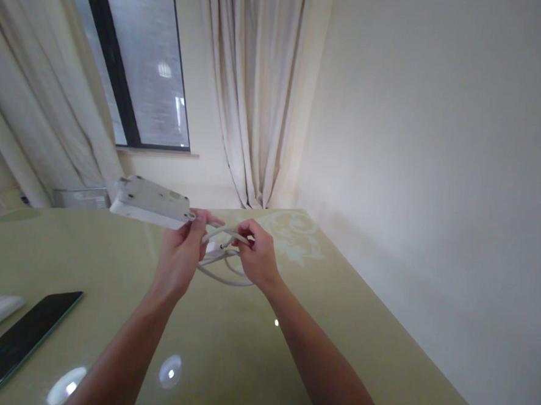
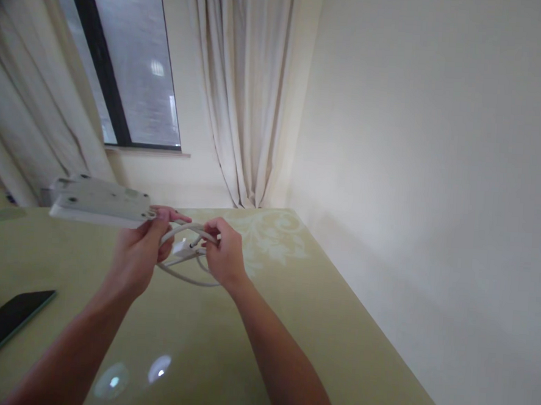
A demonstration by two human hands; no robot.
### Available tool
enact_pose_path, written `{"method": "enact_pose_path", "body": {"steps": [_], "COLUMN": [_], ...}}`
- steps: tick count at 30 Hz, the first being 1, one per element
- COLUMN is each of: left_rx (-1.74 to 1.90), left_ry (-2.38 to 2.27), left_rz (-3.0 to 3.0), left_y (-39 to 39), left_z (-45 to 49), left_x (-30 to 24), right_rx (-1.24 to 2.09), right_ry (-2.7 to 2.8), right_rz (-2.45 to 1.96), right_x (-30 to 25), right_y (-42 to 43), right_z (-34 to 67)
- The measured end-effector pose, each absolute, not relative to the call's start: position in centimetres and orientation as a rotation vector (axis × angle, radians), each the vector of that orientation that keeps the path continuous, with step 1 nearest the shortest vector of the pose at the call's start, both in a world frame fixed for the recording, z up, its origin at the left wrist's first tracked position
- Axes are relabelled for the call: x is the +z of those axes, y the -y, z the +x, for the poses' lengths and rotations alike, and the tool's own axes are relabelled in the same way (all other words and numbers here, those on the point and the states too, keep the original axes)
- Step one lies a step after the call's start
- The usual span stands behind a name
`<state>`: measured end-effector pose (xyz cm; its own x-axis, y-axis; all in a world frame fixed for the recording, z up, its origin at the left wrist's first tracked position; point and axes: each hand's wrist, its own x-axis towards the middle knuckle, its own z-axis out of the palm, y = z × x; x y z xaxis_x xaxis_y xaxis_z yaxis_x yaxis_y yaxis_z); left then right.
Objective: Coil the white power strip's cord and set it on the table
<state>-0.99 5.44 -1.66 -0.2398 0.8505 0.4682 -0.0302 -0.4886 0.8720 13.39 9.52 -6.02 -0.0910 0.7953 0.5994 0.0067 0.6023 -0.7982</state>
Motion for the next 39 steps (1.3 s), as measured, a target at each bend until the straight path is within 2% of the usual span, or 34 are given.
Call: {"method": "enact_pose_path", "body": {"steps": [4,9,12,15,20,22,25,32,39], "left_rx": [1.839,1.867,1.765,1.672,1.499,1.441,1.452,1.489,1.402], "left_ry": [-0.954,-0.819,-0.774,-0.752,-0.655,-0.682,-0.787,-0.865,-0.853], "left_rz": [1.287,1.207,1.057,0.883,0.718,0.653,0.601,0.588,0.548], "left_y": [-6.4,-7.1,-7.0,-6.6,-6.7,-7.3,-8.5,-9.0,-9.0], "left_z": [-1.2,-1.0,-0.9,-0.9,-1.0,-0.8,-0.5,-1.3,0.0], "left_x": [-2.1,-2.3,-2.1,-1.6,-1.9,-2.7,-4.1,-5.1,-7.2], "right_rx": [0.803,1.193,1.233,1.049,0.385,0.214,0.18,0.405,0.209], "right_ry": [1.483,1.374,1.516,1.698,1.95,2.056,2.2,2.092,2.164], "right_rz": [-0.716,-0.611,-0.56,-0.576,-0.574,-0.497,-0.441,-0.467,-0.48], "right_x": [-5.6,-4.9,-4.6,-4.4,-3.9,-3.8,-4.3,-6.7,-7.6], "right_y": [-9.2,-8.2,-8.0,-8.3,-8.3,-8.0,-7.6,-5.3,0.4], "right_z": [13.2,13.1,13.5,14.5,16.0,16.0,15.6,17.3,23.4]}}
